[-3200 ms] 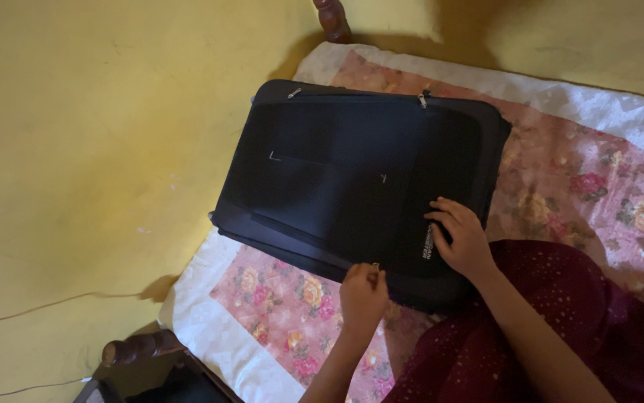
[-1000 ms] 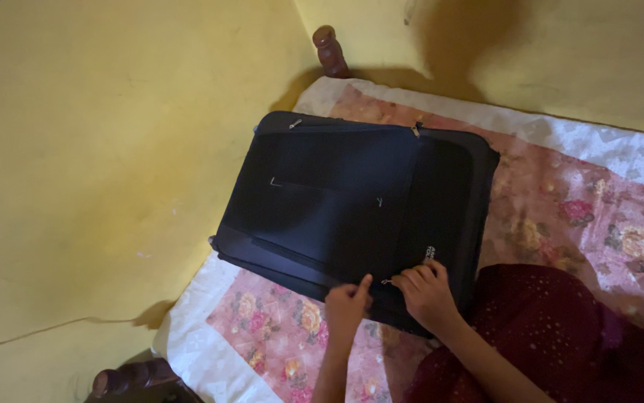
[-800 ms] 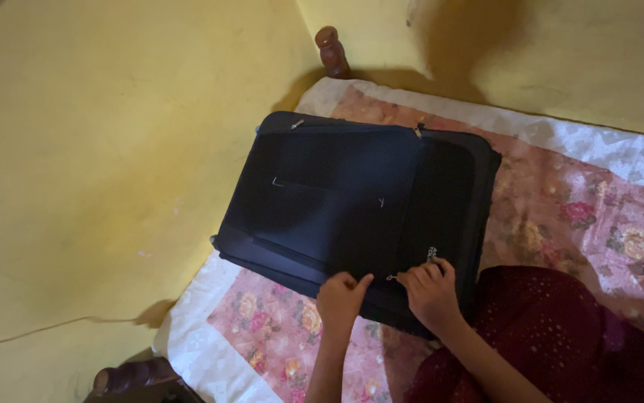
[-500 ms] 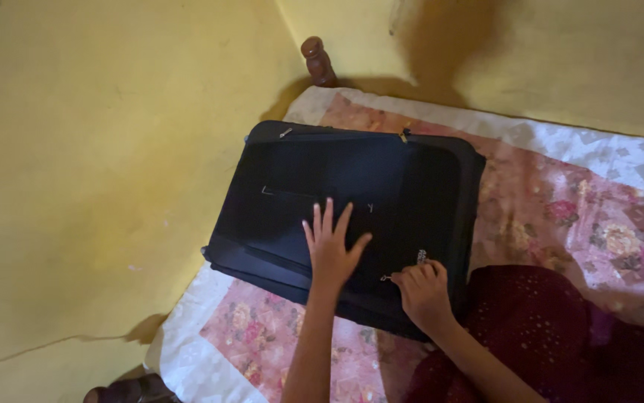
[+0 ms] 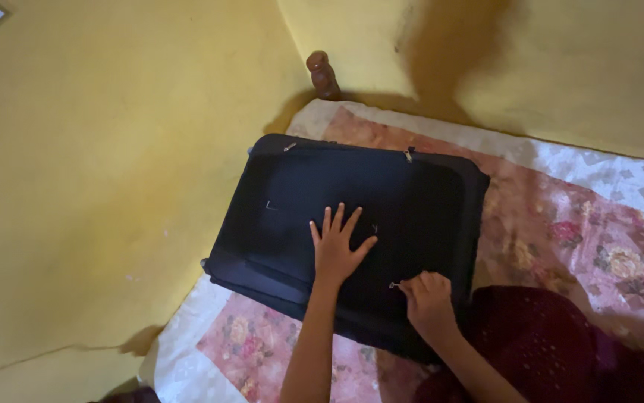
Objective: The person winds a white cable, opens a black suitcase on a bed containing a bag of snacks, and operates various zippers to open and close compartments before placing a purple bottle inside and checking a side pocket with a piece of paper.
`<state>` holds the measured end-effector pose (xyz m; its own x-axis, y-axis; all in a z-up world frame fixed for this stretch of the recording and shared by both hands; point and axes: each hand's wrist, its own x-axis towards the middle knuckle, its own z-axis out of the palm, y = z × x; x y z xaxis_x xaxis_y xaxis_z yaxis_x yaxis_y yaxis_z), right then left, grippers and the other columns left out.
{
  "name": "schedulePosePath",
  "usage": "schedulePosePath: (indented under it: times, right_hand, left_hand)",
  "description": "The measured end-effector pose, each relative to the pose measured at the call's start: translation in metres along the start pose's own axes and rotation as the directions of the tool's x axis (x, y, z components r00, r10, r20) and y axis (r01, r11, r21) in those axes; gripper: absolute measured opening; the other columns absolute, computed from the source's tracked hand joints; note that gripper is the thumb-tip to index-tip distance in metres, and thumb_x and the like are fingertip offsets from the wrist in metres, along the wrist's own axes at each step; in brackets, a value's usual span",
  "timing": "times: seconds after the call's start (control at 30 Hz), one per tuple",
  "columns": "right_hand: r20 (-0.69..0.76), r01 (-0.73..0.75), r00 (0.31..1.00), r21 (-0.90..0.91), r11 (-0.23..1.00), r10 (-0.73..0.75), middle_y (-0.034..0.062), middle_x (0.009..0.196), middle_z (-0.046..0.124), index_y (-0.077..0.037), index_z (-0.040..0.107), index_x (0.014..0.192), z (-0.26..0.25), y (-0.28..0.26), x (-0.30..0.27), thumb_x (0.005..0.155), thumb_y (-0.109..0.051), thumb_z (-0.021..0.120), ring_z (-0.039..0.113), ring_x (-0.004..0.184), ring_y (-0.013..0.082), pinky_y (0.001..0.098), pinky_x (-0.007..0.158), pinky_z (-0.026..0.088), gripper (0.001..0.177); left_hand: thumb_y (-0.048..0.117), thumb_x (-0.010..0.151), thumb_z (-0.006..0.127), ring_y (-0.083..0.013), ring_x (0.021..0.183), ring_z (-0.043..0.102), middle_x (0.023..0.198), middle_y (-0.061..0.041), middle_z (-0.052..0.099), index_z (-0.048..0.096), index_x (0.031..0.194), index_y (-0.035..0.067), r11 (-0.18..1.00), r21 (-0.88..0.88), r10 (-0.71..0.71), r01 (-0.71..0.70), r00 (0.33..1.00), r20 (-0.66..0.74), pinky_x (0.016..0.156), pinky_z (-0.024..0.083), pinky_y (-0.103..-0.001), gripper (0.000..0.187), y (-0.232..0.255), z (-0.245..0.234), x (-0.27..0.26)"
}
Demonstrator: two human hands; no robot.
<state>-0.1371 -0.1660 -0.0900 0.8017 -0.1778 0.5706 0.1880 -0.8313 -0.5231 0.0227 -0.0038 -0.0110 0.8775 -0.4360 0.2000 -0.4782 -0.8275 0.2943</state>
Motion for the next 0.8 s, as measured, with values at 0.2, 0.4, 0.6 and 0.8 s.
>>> schedulePosePath:
  times: [0.2,0.4,0.6,0.8]
  right_hand:
    - [-0.034,-0.003,0.999,0.026,1.0,0.004,0.0067,0.084,0.058,-0.009,0.067,0.086,-0.002,0.009,0.022,0.086,-0.012,0.071,0.056,0.08,0.0283,0.0434,0.075,0.041,0.005]
    - [0.013,-0.028,1.0,-0.026,0.999,0.029,0.0067,0.084,0.058,-0.009,0.067,0.086,-0.01,0.013,0.047,0.088,-0.014,0.07,0.055,0.078,0.0253,0.0412,0.075,0.041,0.006]
    - [0.026,-0.023,0.999,-0.207,0.978,0.029,0.0046,0.084,0.06,-0.011,0.069,0.087,-0.013,0.016,0.064,0.091,-0.02,0.07,0.055,0.081,0.0238,0.0424,0.079,0.041,0.01]
    - [0.035,-0.074,0.996,-0.252,0.965,0.085,0.0043,0.089,0.061,-0.012,0.07,0.092,-0.005,0.028,0.08,0.092,-0.02,0.068,0.055,0.084,0.0222,0.041,0.082,0.04,0.008]
  left_hand:
    - [0.065,0.088,0.064,-0.0395,0.154,0.024,0.163,-0.013,0.038,0.051,0.151,0.029,1.0,-0.007,0.006,-0.006,1.0,-0.021,0.119,0.008,-0.073,0.074,0.001,0.003,-0.001]
    - [0.065,0.089,0.064,-0.0398,0.155,0.024,0.164,-0.014,0.037,0.05,0.152,0.028,0.999,-0.043,0.021,-0.022,0.999,-0.033,0.119,0.008,-0.072,0.075,-0.001,0.004,-0.002]
    - [0.067,0.088,0.062,-0.0395,0.155,0.024,0.163,-0.014,0.037,0.05,0.152,0.027,0.999,-0.03,0.01,-0.011,1.0,-0.028,0.119,0.007,-0.072,0.076,-0.002,0.008,-0.001]
    - [0.067,0.089,0.062,-0.0401,0.154,0.023,0.164,-0.014,0.037,0.05,0.152,0.027,0.999,-0.029,0.017,-0.018,1.0,-0.024,0.118,0.006,-0.073,0.076,-0.004,0.009,0.0]
